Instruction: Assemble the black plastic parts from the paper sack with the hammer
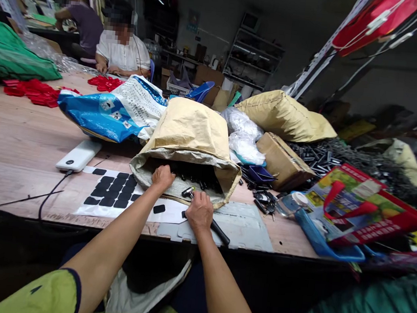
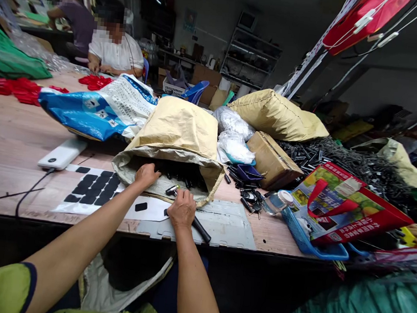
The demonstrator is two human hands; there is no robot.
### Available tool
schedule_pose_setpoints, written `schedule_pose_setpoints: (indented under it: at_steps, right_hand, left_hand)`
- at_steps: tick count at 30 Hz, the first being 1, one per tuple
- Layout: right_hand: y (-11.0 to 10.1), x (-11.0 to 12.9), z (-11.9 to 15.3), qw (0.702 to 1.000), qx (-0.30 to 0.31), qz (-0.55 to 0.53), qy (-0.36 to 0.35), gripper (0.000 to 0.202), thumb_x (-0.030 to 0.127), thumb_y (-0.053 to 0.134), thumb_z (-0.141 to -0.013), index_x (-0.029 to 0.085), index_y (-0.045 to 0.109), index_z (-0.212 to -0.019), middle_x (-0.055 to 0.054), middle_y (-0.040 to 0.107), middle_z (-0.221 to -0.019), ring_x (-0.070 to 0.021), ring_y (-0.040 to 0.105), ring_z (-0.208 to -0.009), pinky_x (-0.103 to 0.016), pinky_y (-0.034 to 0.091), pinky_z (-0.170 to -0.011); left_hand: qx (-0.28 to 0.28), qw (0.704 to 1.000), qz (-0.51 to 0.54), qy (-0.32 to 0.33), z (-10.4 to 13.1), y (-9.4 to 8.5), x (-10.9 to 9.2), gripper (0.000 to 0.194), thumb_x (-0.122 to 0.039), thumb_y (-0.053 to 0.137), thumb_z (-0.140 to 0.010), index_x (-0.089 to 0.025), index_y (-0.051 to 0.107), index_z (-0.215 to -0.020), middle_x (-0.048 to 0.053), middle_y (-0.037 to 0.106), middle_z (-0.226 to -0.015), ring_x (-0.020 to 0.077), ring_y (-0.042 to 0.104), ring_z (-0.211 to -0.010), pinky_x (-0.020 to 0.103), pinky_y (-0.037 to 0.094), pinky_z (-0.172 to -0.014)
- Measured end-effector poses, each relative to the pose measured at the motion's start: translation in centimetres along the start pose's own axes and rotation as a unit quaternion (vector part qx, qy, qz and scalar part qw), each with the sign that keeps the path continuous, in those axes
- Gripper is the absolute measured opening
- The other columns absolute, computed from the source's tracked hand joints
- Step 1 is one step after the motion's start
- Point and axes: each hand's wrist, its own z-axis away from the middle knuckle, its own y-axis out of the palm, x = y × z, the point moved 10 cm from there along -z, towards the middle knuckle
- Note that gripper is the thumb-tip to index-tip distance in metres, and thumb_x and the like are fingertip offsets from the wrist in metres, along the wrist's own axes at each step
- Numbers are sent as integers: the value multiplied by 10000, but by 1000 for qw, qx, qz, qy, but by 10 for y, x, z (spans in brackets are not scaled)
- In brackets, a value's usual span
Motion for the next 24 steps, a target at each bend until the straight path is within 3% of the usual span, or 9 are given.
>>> schedule_pose_setpoints:
  at_steps: [4,6,8,10,14,24]
  right_hand:
    - [2,0,0,1000,4,5,0,209,158,540,-909,197,629,-1093,-72,584,-981,-232,493,-922,-322,360,-776]
    - [3,0,0,1000,5,5,-1,219,162,534,-912,200,628,-1106,-71,583,-984,-232,492,-924,-320,359,-775]
    - [4,0,0,1000,6,5,-2,222,172,527,-920,199,627,-1116,-73,584,-991,-233,492,-930,-316,357,-779]
    - [4,0,0,1000,4,7,-4,229,182,515,-933,196,626,-1133,-74,585,-993,-232,494,-933,-313,356,-787]
    - [1,1,1,1000,-5,6,-6,238,176,507,-941,202,635,-1140,-69,590,-988,-227,497,-931,-311,354,-799]
    - [0,-3,-3,1000,3,-22,-7,264,147,547,-922,212,677,-1143,-63,636,-986,-210,539,-936,-295,386,-831]
  left_hand:
    - [-59,983,40,168,44,-22,-16,193,-341,619,-894,-194,692,-996,105,694,-1016,279,602,-1016,386,456,-888]
    - [-38,959,84,267,77,-20,-22,159,-332,631,-891,-209,683,-977,64,689,-960,241,585,-970,359,443,-882]
    - [7,940,109,324,105,-10,-18,135,-311,664,-864,-219,687,-961,41,684,-931,226,569,-946,341,432,-857]
    - [36,937,111,330,120,3,-7,141,-295,692,-835,-221,699,-955,37,675,-918,230,553,-936,341,423,-836]
    - [35,944,116,307,124,15,10,190,-305,708,-820,-222,711,-991,40,648,-929,230,528,-923,350,417,-833]
    - [47,950,123,283,121,13,10,187,-308,761,-780,-246,730,-954,25,655,-949,220,529,-957,342,420,-865]
